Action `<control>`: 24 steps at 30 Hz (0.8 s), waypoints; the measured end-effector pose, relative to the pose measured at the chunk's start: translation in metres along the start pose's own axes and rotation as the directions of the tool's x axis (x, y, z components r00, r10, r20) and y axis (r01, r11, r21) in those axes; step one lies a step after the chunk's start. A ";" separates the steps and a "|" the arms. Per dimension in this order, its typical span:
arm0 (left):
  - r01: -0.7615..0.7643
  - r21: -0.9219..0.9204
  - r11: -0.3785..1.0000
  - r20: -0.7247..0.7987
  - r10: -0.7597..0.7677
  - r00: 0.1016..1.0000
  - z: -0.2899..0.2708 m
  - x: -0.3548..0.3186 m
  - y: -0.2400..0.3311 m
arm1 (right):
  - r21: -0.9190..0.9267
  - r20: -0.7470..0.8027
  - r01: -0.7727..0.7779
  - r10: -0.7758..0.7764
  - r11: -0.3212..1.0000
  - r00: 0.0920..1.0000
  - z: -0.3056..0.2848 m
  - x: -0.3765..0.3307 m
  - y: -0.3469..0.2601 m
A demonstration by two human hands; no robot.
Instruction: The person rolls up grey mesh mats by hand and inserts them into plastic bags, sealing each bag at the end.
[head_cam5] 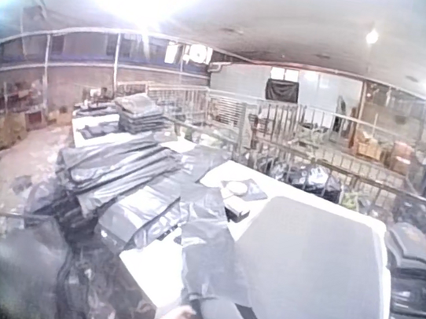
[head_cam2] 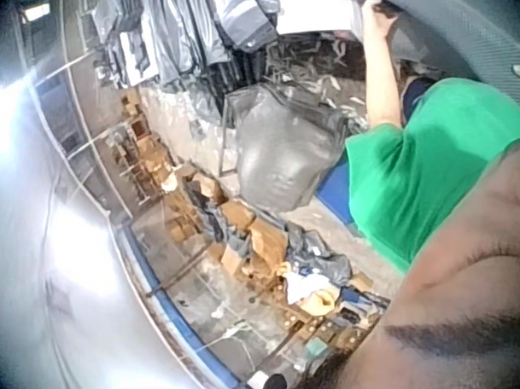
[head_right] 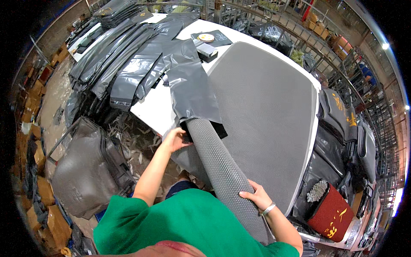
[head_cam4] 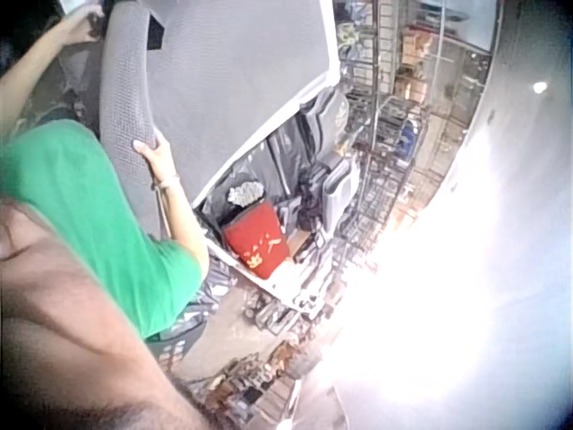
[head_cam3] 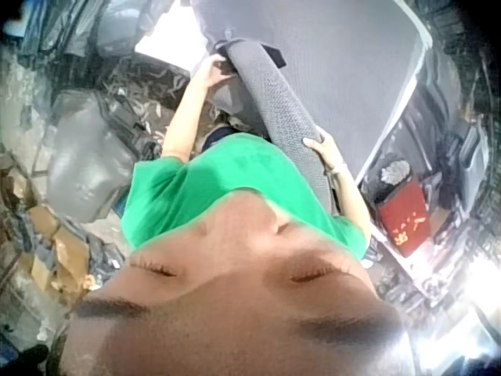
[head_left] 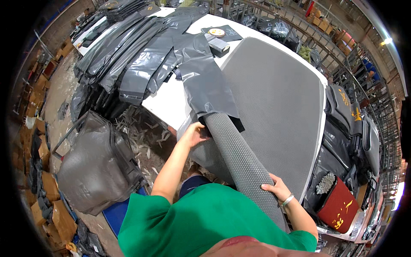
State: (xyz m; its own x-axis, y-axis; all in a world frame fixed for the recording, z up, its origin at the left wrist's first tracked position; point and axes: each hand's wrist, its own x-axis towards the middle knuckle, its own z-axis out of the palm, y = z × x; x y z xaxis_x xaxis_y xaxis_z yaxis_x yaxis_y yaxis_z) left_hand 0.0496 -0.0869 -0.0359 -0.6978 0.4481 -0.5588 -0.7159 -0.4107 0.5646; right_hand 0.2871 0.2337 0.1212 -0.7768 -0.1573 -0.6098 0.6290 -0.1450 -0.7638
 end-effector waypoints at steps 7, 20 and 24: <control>-0.265 0.947 0.183 0.189 0.351 0.917 0.016 0.003 -0.072 | -0.020 0.001 0.042 -0.042 0.999 0.999 0.009 0.034 -0.012; -0.519 0.854 0.020 0.501 0.230 0.834 0.157 0.023 0.001 | 0.090 -0.592 0.619 -0.458 0.780 0.664 -0.007 0.145 -0.120; -0.439 0.877 0.194 0.419 0.136 0.898 0.183 0.076 0.012 | 0.188 -0.764 0.683 -0.332 0.706 0.554 -0.033 0.165 -0.115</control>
State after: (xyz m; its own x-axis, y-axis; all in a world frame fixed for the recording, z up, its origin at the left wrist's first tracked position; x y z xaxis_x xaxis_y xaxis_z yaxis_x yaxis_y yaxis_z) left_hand -0.0072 0.0876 0.0395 -0.7139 0.6792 -0.1703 0.1881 0.4203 0.8877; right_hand 0.0854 0.2562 0.1012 -0.6629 0.7072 -0.2460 -0.0803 -0.3938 -0.9157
